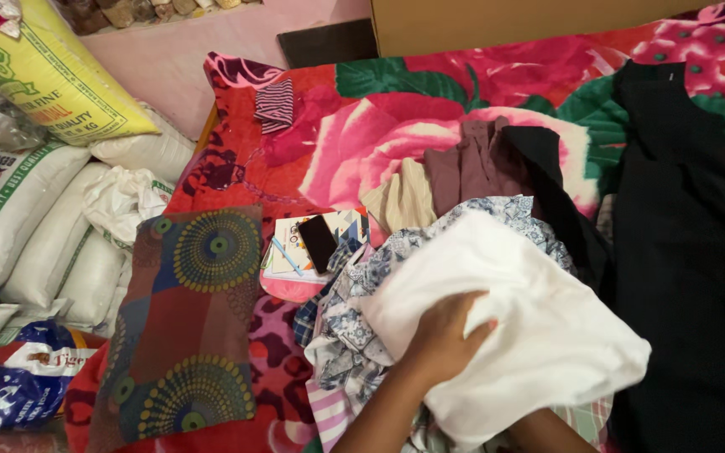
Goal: The person opens a blue suitcase, takes out a white shirt, folds the shirt repeatedly by hand on a bed, and places it neatly inside the suitcase before closing the lid.
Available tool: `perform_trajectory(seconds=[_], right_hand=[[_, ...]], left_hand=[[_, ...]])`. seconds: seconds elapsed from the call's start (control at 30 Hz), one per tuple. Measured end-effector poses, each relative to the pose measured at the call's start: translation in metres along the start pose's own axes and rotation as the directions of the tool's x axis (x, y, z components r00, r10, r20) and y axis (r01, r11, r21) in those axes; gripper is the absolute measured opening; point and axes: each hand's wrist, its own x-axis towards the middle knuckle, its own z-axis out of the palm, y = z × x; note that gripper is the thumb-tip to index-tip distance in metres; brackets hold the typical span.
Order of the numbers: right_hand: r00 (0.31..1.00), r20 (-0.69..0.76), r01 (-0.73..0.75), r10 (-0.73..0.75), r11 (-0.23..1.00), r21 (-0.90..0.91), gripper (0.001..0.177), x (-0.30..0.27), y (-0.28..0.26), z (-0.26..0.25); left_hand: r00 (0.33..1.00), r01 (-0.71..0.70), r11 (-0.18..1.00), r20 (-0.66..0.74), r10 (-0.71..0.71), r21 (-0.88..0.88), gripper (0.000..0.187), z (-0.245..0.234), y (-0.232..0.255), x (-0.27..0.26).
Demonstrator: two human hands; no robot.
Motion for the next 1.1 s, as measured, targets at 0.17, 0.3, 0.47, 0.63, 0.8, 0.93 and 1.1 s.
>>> perform_trajectory(seconds=[0.17,0.3,0.47,0.63,0.8,0.93,1.1], right_hand=[[0.998,-0.034,-0.06,0.061,0.998,0.031,0.051,-0.015,0.006,-0.013],[0.994,-0.051,-0.094,0.095,0.995,0.019,0.05,-0.025,0.019,-0.025],[0.982,-0.174,-0.112,0.069,0.96,-0.256,0.047,-0.052,0.003,-0.064],[0.915,-0.342,-0.3,0.214,-0.205,-0.932,0.045,-0.09,-0.024,-0.071],[0.82,0.565,0.474,0.091,-0.66,-0.582,0.043,-0.111,-0.013,-0.026],[0.532,0.844,0.536,0.075,-0.801,-0.266,0.041,-0.11,-0.008,0.011],[0.53,0.836,0.666,0.143,-0.681,-0.305,0.034,-0.113,-0.016,0.022]], left_hand=[[0.976,0.068,0.953,0.177,-0.125,0.297,0.067,0.03,-0.027,-0.037],[0.978,0.168,0.966,0.087,-0.188,0.194,0.055,0.025,-0.039,-0.039],[0.868,0.357,0.903,-0.443,-0.226,0.238,0.034,0.005,-0.077,-0.037],[0.865,0.33,0.936,-0.436,-0.248,0.121,0.038,-0.01,-0.135,-0.034],[0.76,0.442,0.873,-0.43,-0.487,-0.207,0.025,-0.008,-0.163,-0.021],[0.739,0.477,0.863,-0.456,-0.495,-0.164,0.02,-0.004,-0.176,-0.019],[0.702,0.363,0.816,-0.444,-0.557,-0.45,0.019,0.007,-0.202,-0.011]])
